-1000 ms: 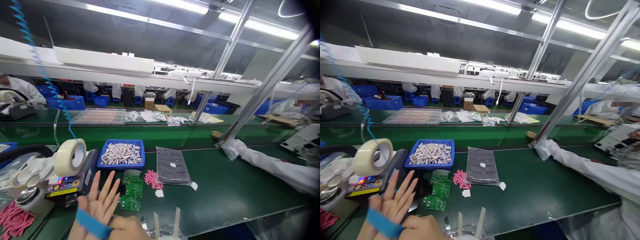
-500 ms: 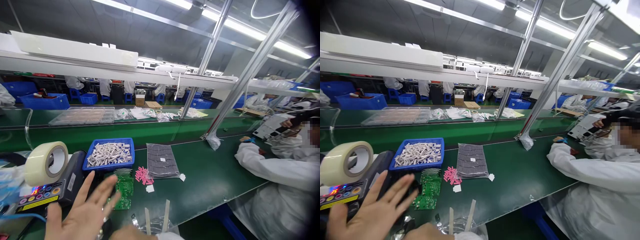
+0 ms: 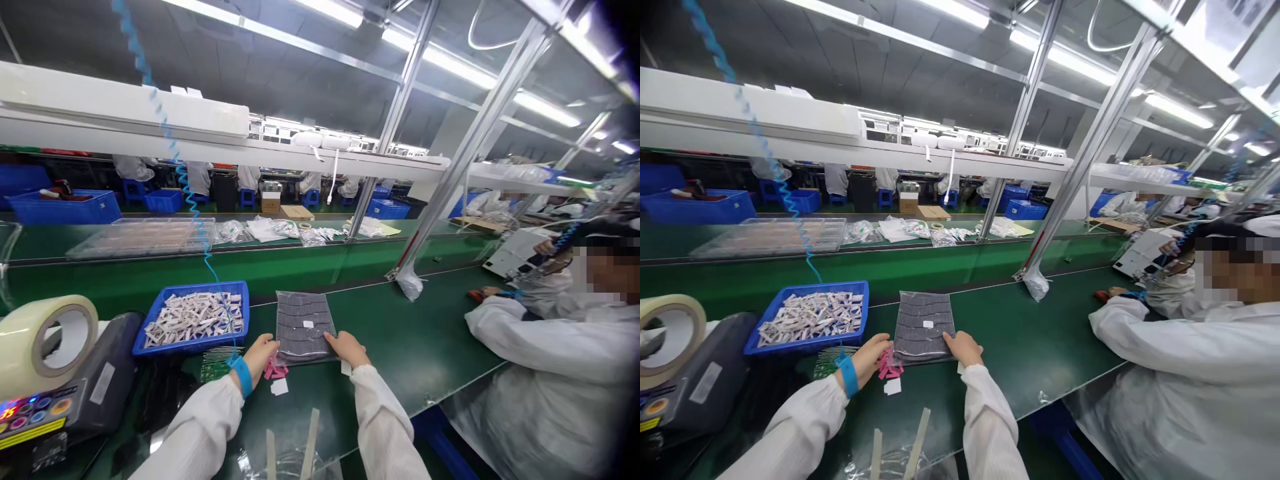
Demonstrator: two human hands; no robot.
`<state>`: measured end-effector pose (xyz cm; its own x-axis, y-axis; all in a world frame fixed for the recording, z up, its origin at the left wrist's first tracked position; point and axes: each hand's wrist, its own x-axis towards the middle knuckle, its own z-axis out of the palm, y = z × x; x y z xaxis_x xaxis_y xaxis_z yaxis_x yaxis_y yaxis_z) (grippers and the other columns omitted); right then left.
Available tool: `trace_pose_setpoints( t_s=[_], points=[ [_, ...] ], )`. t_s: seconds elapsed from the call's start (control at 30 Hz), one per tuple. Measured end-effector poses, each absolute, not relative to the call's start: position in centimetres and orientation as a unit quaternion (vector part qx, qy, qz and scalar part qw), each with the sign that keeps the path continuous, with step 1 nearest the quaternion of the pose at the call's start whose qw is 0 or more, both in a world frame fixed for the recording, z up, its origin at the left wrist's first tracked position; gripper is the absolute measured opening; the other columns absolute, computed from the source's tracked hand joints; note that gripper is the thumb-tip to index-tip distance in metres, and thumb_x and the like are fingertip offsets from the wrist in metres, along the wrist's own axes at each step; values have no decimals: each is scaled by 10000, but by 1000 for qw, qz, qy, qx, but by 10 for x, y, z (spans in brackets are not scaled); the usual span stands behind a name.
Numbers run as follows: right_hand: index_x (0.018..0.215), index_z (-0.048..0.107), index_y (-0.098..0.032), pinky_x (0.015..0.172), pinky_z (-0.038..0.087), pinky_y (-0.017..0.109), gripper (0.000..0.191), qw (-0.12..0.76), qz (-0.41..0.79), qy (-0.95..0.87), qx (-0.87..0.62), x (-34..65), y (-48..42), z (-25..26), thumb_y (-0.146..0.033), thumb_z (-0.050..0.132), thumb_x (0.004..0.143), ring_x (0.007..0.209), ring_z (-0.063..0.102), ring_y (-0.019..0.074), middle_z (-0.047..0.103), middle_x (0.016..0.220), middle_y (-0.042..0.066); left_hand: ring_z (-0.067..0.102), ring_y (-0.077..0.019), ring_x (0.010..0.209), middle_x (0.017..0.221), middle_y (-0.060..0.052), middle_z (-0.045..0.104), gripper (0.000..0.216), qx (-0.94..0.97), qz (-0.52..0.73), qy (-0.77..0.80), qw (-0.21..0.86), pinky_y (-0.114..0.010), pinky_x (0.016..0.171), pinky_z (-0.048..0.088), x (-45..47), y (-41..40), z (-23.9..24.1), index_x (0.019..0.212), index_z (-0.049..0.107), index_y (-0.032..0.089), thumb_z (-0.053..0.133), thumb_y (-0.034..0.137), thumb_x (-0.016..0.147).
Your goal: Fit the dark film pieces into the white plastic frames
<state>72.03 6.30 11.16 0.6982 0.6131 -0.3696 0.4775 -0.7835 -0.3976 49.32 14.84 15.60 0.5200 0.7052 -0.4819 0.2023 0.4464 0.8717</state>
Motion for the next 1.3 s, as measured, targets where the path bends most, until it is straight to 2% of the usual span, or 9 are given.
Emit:
trace_pose_setpoints(
  t_s=[0.1, 0.33, 0.6, 0.77, 0.97, 1.13, 1.3],
  points=[
    [1096, 544, -144, 796, 490, 394, 287, 160, 277, -300, -899, 733, 71, 103, -346, 513, 894, 925, 580, 189, 573, 1083, 70, 592, -190, 899, 1099, -76, 583, 330, 472, 142, 492, 717, -402, 747, 516, 519, 161, 148, 1118, 519, 163, 511, 336, 837],
    [1067, 561, -148, 781, 498, 374, 265, 282, 318, -308, -851, 742, 70, 91, -342, 515, 893, 904, 584, 185, 580, 1067, 59, 588, -190, 914, 1109, -76, 581, 324, 486, 120, 492, 712, -400, 761, 512, 528, 171, 140, 1116, 524, 170, 515, 332, 835],
    [1130, 524, -163, 774, 504, 374, 283, 432, 367, -254, -784, 747, 67, 86, -322, 514, 896, 921, 579, 183, 555, 1116, 74, 589, -194, 919, 1102, -76, 585, 330, 535, 117, 482, 684, -408, 769, 509, 530, 173, 118, 1114, 524, 164, 514, 339, 835],
    [1076, 548, -139, 707, 521, 333, 259, 479, 442, -245, -718, 743, 71, 84, -323, 515, 897, 830, 598, 157, 588, 1021, 58, 570, -210, 977, 1138, -75, 574, 298, 593, 120, 469, 643, -431, 816, 490, 529, 176, 106, 1083, 549, 168, 533, 317, 825],
    [1073, 548, -140, 710, 522, 332, 245, 518, 511, -235, -645, 740, 75, 98, -305, 523, 894, 835, 598, 157, 589, 1022, 57, 564, -218, 996, 1154, -72, 570, 295, 611, 129, 466, 626, -434, 830, 485, 531, 183, 102, 1082, 554, 176, 533, 318, 825],
    [1099, 533, -142, 694, 531, 330, 243, 545, 553, -209, -595, 740, 70, 106, -241, 551, 877, 830, 603, 159, 587, 1022, 53, 568, -215, 982, 1136, -72, 577, 294, 579, 148, 465, 654, -433, 821, 488, 535, 183, 109, 1072, 556, 165, 533, 321, 824],
    [1029, 558, -129, 670, 524, 299, 188, 594, 545, -163, -568, 748, 70, 101, -251, 535, 888, 785, 599, 137, 595, 966, 41, 587, -193, 921, 1108, -75, 581, 322, 487, 181, 468, 714, -405, 765, 511, 540, 181, 110, 1109, 528, 165, 521, 329, 832]
  ],
)
